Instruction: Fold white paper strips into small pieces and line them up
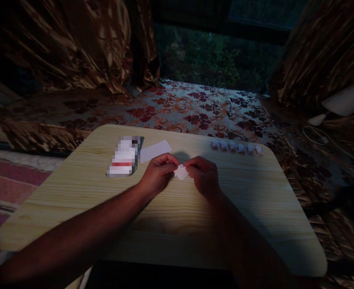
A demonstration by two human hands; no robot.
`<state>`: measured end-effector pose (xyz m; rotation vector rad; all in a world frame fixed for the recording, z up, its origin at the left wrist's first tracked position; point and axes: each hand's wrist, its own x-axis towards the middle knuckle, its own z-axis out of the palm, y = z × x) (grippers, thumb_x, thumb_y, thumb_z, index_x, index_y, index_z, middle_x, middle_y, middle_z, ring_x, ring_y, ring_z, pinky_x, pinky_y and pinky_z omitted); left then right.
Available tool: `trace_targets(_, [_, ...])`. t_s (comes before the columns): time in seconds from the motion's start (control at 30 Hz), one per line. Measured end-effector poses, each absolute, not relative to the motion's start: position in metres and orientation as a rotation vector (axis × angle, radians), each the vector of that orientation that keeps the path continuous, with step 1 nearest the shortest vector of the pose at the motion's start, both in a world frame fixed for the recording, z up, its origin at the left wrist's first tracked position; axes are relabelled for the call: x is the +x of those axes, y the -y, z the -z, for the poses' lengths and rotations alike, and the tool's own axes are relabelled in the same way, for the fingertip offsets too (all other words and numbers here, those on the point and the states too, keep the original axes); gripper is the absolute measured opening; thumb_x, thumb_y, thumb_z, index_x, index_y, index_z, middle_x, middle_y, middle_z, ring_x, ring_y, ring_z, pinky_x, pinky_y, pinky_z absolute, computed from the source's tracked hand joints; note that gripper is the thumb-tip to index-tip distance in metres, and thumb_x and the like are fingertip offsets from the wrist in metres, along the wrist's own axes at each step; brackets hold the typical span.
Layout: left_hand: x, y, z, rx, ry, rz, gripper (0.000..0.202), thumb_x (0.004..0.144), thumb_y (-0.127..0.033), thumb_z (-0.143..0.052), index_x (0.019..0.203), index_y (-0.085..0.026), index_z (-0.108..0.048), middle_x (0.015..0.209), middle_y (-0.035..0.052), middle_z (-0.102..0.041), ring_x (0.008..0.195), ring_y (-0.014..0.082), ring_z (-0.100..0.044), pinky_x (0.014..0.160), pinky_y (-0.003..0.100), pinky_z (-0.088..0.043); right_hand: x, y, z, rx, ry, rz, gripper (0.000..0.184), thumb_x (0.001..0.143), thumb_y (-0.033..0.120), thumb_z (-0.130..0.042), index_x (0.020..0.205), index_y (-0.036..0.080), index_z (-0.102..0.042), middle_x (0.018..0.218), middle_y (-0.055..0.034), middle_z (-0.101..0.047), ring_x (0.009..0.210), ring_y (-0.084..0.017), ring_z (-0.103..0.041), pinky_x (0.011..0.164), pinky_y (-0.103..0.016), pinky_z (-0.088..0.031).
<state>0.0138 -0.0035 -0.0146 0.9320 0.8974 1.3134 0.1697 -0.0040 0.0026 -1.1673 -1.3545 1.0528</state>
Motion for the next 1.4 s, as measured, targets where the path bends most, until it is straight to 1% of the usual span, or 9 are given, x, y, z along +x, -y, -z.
trace_targets(0.13, [0.0143,0.0040,0.0138,0.976,-0.895,-1.283,0.014,0.065,-0.019,-0.076,0.073,-0.016,-0.064,0.065,-0.0016,-0.063,0.057,0.0087,-0.054,0.057,0.023,-0.040,0.1707,0.0041,-0.0017,-1.128,1.420,-1.008,0.010,0.068,0.016,-0.064,0.073,0.020,-0.071,0.056,0.0036,-0.060,0.050,-0.010,-0.050,0.049,-0.023,-0.037])
trace_targets(0.3, [0.0132,0.0055,0.0114,1.085,-0.957,-1.328,0.020,0.066,-0.020,-0.077,0.078,-0.016,-0.061,0.065,-0.0033,-0.060,0.057,0.0077,-0.052,0.055,0.021,-0.039,0.1714,0.0039,-0.0031,-1.108,1.459,-1.039,0.033,0.071,0.018,-0.065,0.104,0.020,-0.068,0.065,0.0034,-0.063,0.052,-0.010,-0.051,0.051,-0.023,-0.039])
trace_targets(0.37, [0.0128,0.0059,0.0097,1.102,-0.957,-1.352,0.021,0.068,-0.019,-0.076,0.082,-0.016,-0.061,0.066,-0.0037,-0.059,0.057,0.0076,-0.052,0.056,0.021,-0.039,0.1721,0.0029,-0.0021,-1.140,1.477,-1.087,0.034,0.073,0.022,-0.066,0.107,0.020,-0.067,0.069,0.0020,-0.065,0.055,-0.011,-0.053,0.052,-0.023,-0.040])
trace_targets(0.5, [0.0128,0.0063,0.0073,1.109,-0.982,-1.368,0.020,0.067,-0.018,-0.075,0.082,-0.016,-0.062,0.066,-0.0038,-0.060,0.057,0.0073,-0.051,0.056,0.020,-0.038,0.1728,0.0002,0.0003,-1.189,1.462,-1.133,0.028,0.072,0.027,-0.069,0.098,0.018,-0.068,0.074,-0.0001,-0.067,0.060,-0.012,-0.057,0.055,-0.024,-0.043])
trace_targets(0.63, [0.0133,0.0065,0.0070,1.135,-1.011,-1.379,0.019,0.068,-0.018,-0.075,0.082,-0.017,-0.062,0.065,-0.0040,-0.059,0.057,0.0073,-0.050,0.055,0.020,-0.037,0.1725,-0.0008,-0.0011,-1.196,1.405,-1.154,0.038,0.069,0.027,-0.071,0.106,0.018,-0.064,0.074,0.0008,-0.067,0.055,-0.011,-0.054,0.051,-0.023,-0.041])
trace_targets(0.8, [0.0140,0.0063,0.0076,1.130,-1.019,-1.395,0.019,0.066,-0.017,-0.074,0.081,-0.017,-0.063,0.066,-0.0036,-0.059,0.058,0.0077,-0.051,0.056,0.021,-0.039,0.1739,-0.0006,-0.0022,-1.241,1.491,-1.086,0.018,0.071,0.032,-0.071,0.083,0.018,-0.069,0.069,0.0002,-0.066,0.059,-0.013,-0.056,0.055,-0.024,-0.043])
trace_targets(0.9, [0.0144,0.0061,0.0084,1.132,-1.018,-1.400,0.019,0.067,-0.016,-0.074,0.082,-0.017,-0.062,0.066,-0.0037,-0.059,0.058,0.0076,-0.051,0.057,0.021,-0.039,0.1743,-0.0005,-0.0015,-1.234,1.505,-1.064,0.014,0.072,0.032,-0.070,0.076,0.019,-0.068,0.062,0.0023,-0.062,0.055,-0.012,-0.052,0.052,-0.023,-0.040])
trace_targets(1.17, [0.0154,0.0070,0.0072,1.139,-1.036,-1.400,0.018,0.068,-0.016,-0.073,0.082,-0.017,-0.062,0.065,-0.0039,-0.059,0.057,0.0076,-0.050,0.056,0.021,-0.039,0.1739,-0.0005,0.0029,-1.253,1.492,-1.033,0.011,0.073,0.030,-0.069,0.074,0.019,-0.069,0.061,0.0021,-0.062,0.054,-0.012,-0.051,0.050,-0.024,-0.037])
trace_targets(1.4, [0.0159,0.0070,0.0076,1.145,-1.032,-1.396,0.019,0.068,-0.015,-0.073,0.083,-0.018,-0.062,0.067,-0.0035,-0.060,0.058,0.0077,-0.051,0.056,0.020,-0.039,0.1726,0.0009,-0.0004,-1.257,1.458,-1.032,0.010,0.072,0.028,-0.068,0.071,0.019,-0.068,0.055,0.0037,-0.057,0.050,-0.011,-0.047,0.047,-0.023,-0.034])
